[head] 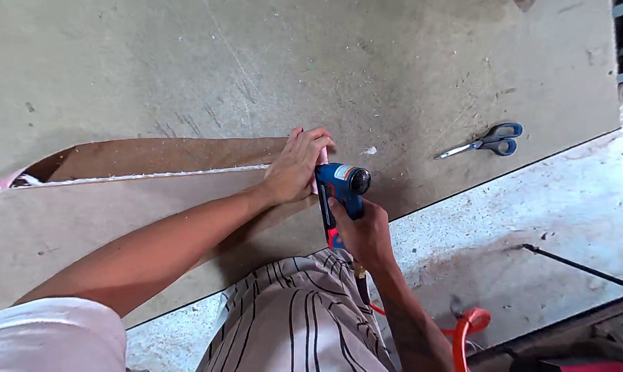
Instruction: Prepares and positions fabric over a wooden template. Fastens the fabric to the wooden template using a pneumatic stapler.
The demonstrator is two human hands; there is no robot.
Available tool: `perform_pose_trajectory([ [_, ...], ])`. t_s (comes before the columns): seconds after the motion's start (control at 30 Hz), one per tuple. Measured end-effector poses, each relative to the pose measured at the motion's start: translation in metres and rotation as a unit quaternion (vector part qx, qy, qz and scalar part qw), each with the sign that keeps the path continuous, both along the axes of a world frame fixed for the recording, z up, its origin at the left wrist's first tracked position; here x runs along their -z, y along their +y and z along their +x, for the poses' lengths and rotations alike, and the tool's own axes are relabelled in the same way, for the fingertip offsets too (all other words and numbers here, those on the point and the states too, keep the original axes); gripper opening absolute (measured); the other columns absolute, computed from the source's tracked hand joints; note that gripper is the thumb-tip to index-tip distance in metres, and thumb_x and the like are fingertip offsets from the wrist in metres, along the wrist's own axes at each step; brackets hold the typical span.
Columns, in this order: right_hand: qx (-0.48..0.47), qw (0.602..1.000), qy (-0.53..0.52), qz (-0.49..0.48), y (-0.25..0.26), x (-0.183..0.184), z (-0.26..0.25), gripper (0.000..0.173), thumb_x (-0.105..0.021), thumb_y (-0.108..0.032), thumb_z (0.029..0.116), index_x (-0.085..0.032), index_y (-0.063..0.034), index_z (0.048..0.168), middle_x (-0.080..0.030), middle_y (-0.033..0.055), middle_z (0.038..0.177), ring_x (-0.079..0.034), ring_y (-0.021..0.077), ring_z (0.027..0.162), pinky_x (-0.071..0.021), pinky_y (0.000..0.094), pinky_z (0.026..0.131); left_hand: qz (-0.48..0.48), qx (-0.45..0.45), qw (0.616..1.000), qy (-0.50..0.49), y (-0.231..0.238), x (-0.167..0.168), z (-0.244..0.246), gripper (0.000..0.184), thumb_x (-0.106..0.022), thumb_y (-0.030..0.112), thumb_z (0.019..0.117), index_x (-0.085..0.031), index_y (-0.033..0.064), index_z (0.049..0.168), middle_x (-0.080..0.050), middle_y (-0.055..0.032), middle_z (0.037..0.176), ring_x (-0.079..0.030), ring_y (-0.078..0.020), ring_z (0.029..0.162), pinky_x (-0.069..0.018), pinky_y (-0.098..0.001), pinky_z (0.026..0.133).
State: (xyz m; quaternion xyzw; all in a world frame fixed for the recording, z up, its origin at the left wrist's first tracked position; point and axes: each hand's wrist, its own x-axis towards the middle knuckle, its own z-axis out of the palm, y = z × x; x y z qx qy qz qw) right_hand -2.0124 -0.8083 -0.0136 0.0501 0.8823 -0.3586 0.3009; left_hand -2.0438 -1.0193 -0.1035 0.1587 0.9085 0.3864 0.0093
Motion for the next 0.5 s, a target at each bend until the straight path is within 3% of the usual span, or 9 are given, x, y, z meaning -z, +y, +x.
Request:
perform_pose_trajectory([
  [0.13,-0.028,0.999,0.019,0.033,-0.004,-0.006,0.006,0.036,-0.063,-0.052,0.0972,-0.068,-0.0197,0.082,-0.064,-0.0023,0.057,-0.061,0.0134,0.045,-0.0534,0.0385,0.041,0.022,-0.001,1.000,0.001,0.000,-0.001,-0.001,0.082,-0.083,0.009,0.0622,-0.051,0.0066,0.137,-0.050,-0.0122,0.149,-0.041,-0.0303,0.144,-0.0169,-0.0545,0.126],
  [0.23,-0.044,0.996,0.008,0.074,-0.009,-0.010,0.002,0.035,-0.066,-0.049,0.0960,-0.070,-0.0166,0.083,-0.064,0.0005,0.062,-0.063,0.0163,0.055,-0.0527,0.0445,0.053,0.037,-0.014,0.999,-0.005,-0.002,-0.002,0.001,0.074,-0.081,0.009,0.0660,-0.051,0.0061,0.134,-0.051,-0.0118,0.148,-0.041,-0.0293,0.144,-0.0182,-0.0537,0.126],
  [0.3,-0.034,0.997,0.039,0.061,0.000,-0.016,-0.003,0.034,-0.065,-0.051,0.0959,-0.070,-0.0184,0.086,-0.066,-0.0016,0.064,-0.065,0.0144,0.056,-0.0556,0.0440,0.053,0.062,-0.024,0.998,-0.001,0.000,-0.002,0.001,0.065,-0.077,0.013,0.0722,-0.053,0.0055,0.132,-0.051,-0.0124,0.148,-0.041,-0.0289,0.144,-0.0195,-0.0522,0.126],
  [0.37,-0.029,0.993,0.097,0.063,0.015,-0.021,-0.015,0.035,-0.063,-0.052,0.0974,-0.070,-0.0177,0.094,-0.067,-0.0013,0.068,-0.066,0.0150,0.058,-0.0581,0.0447,0.053,0.102,-0.055,0.993,-0.005,-0.001,-0.003,0.001,0.057,-0.072,0.012,0.0769,-0.054,0.0043,0.130,-0.053,-0.0127,0.146,-0.042,-0.0277,0.144,-0.0239,-0.0475,0.127],
  [0.43,-0.050,0.980,0.157,0.109,0.029,-0.023,-0.039,0.035,-0.062,-0.046,0.0984,-0.069,-0.0126,0.097,-0.066,0.0036,0.070,-0.066,0.0206,0.061,-0.0547,0.0496,0.055,0.133,-0.086,0.987,-0.018,-0.002,-0.005,0.003,0.050,-0.065,0.012,0.0825,-0.053,0.0026,0.130,-0.054,-0.0136,0.144,-0.046,-0.0259,0.142,-0.0334,-0.0430,0.123],
  [0.47,-0.067,0.973,0.174,0.136,0.034,-0.022,-0.054,0.032,-0.062,-0.042,0.0969,-0.069,-0.0112,0.104,-0.066,0.0076,0.071,-0.065,0.0259,0.062,-0.0517,0.0537,0.055,0.148,-0.101,0.983,-0.027,-0.002,-0.008,0.005,0.046,-0.062,0.010,0.0851,-0.054,0.0022,0.130,-0.055,-0.0135,0.143,-0.048,-0.0247,0.140,-0.0381,-0.0416,0.120],
  [0.5,-0.087,0.966,0.185,0.158,0.041,-0.016,-0.070,0.035,-0.063,-0.036,0.0937,-0.068,-0.0118,0.118,-0.067,0.0124,0.076,-0.066,0.0318,0.065,-0.0500,0.0585,0.055,0.163,-0.120,0.979,-0.029,-0.001,-0.011,0.005,0.042,-0.060,0.007,0.0861,-0.056,0.0019,0.127,-0.057,-0.0136,0.140,-0.051,-0.0240,0.137,-0.0418,-0.0408,0.117],
])
